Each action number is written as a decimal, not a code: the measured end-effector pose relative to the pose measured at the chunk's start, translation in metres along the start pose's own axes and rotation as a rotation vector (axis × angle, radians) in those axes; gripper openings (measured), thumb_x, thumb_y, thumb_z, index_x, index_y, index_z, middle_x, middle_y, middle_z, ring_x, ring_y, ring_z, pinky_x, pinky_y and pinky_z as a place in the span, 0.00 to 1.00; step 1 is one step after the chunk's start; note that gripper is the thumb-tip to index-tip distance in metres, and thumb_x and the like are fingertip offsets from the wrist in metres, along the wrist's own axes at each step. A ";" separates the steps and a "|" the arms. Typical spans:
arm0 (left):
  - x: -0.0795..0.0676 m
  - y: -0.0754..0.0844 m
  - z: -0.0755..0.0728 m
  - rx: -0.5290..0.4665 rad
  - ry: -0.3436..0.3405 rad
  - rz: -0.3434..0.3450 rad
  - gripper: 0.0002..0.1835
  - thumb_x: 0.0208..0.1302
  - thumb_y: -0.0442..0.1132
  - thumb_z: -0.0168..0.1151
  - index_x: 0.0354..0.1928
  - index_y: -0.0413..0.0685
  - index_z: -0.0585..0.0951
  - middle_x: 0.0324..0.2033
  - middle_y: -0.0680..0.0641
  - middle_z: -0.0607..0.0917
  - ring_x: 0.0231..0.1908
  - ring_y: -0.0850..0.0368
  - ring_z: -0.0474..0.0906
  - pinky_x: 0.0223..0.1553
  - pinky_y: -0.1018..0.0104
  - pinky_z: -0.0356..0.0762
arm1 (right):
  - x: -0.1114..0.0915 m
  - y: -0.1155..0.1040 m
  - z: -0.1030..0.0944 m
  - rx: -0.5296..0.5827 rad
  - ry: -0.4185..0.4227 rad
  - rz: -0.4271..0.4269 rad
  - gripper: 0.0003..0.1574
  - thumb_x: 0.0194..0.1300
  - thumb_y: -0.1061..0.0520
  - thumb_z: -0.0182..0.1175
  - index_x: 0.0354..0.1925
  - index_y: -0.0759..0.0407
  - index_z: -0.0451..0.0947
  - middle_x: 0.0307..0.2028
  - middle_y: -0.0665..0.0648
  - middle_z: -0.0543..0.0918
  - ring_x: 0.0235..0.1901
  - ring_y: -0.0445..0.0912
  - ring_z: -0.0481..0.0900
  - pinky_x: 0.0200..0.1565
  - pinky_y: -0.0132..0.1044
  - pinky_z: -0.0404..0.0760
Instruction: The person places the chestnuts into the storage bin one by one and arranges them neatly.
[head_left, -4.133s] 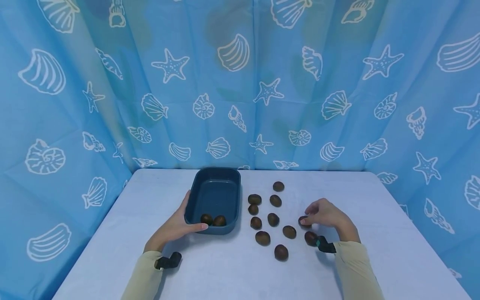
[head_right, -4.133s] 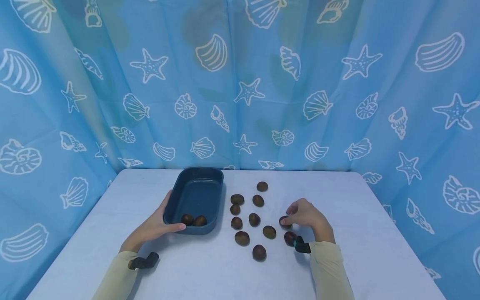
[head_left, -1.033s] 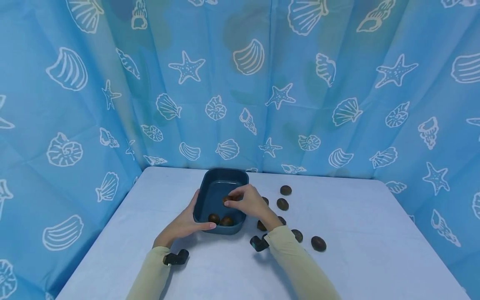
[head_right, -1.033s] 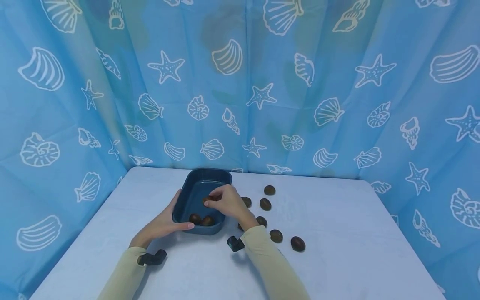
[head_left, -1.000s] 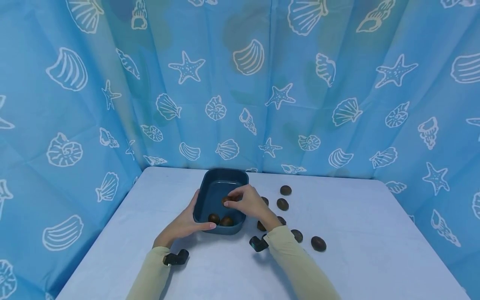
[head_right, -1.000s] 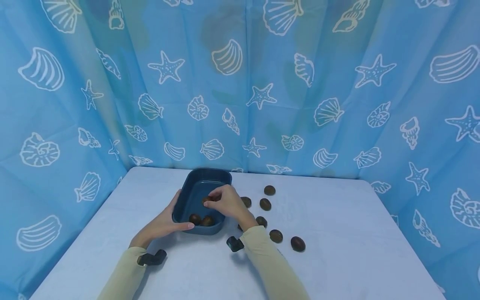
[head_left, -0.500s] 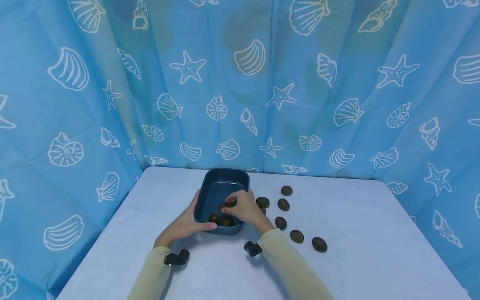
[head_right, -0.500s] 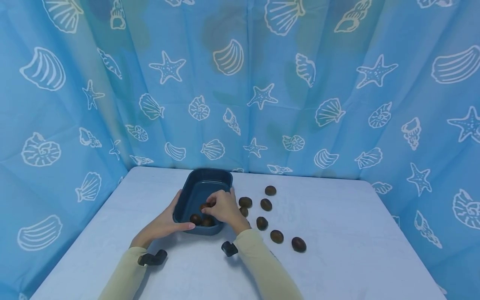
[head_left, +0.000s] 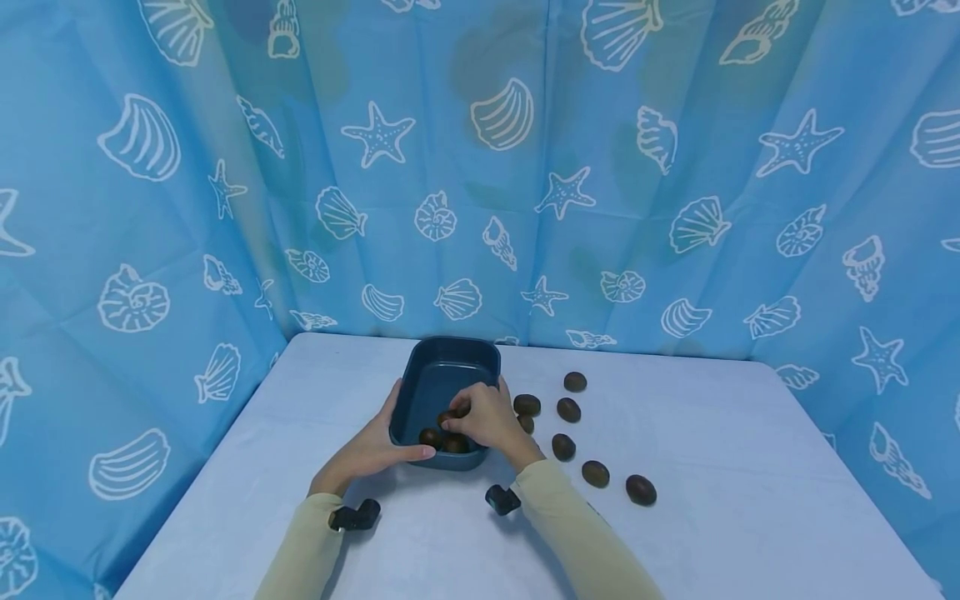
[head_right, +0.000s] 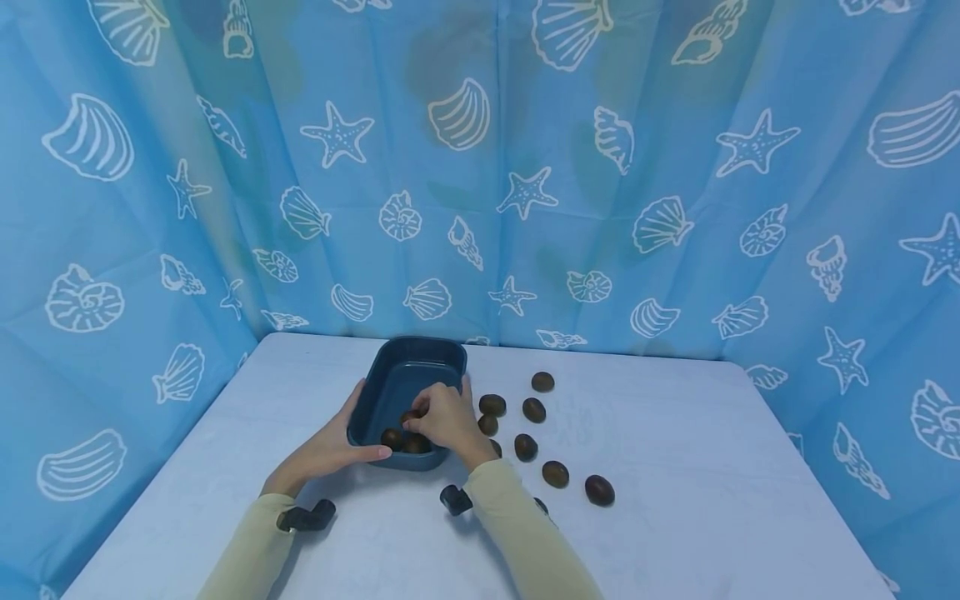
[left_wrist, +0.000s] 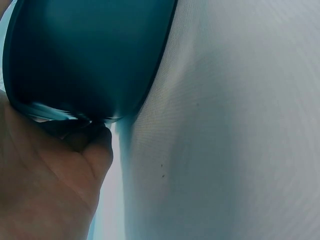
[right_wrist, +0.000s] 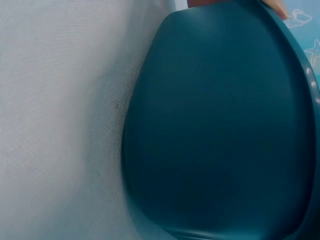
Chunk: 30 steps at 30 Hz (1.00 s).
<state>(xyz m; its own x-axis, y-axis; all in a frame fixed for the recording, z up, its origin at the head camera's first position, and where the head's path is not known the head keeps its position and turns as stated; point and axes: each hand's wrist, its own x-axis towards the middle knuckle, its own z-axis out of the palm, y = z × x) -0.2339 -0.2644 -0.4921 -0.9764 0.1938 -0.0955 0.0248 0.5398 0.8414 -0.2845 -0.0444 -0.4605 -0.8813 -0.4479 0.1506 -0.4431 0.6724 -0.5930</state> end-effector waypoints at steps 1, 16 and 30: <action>0.000 0.000 0.000 0.001 0.000 0.001 0.70 0.57 0.59 0.75 0.83 0.61 0.29 0.85 0.46 0.38 0.83 0.35 0.43 0.76 0.26 0.50 | 0.000 0.000 0.000 -0.002 -0.001 -0.001 0.11 0.61 0.52 0.76 0.40 0.55 0.90 0.35 0.51 0.92 0.45 0.49 0.88 0.79 0.64 0.49; -0.001 0.002 -0.001 -0.001 -0.003 -0.012 0.71 0.56 0.59 0.76 0.83 0.63 0.29 0.85 0.47 0.38 0.83 0.36 0.43 0.77 0.27 0.49 | -0.001 -0.004 0.001 -0.051 -0.024 0.013 0.09 0.61 0.52 0.76 0.38 0.53 0.91 0.37 0.51 0.93 0.51 0.51 0.87 0.81 0.65 0.41; -0.001 -0.001 -0.001 -0.002 0.000 0.009 0.71 0.57 0.58 0.76 0.83 0.60 0.30 0.85 0.47 0.38 0.83 0.37 0.42 0.77 0.27 0.49 | -0.002 -0.006 0.001 -0.095 -0.031 -0.006 0.11 0.59 0.51 0.77 0.38 0.54 0.91 0.35 0.51 0.93 0.51 0.51 0.88 0.79 0.70 0.43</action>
<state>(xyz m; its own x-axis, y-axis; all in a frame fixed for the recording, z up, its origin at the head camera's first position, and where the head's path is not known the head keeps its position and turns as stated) -0.2329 -0.2655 -0.4921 -0.9762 0.1981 -0.0882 0.0328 0.5369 0.8430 -0.2797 -0.0479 -0.4581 -0.8737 -0.4691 0.1288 -0.4632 0.7216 -0.5145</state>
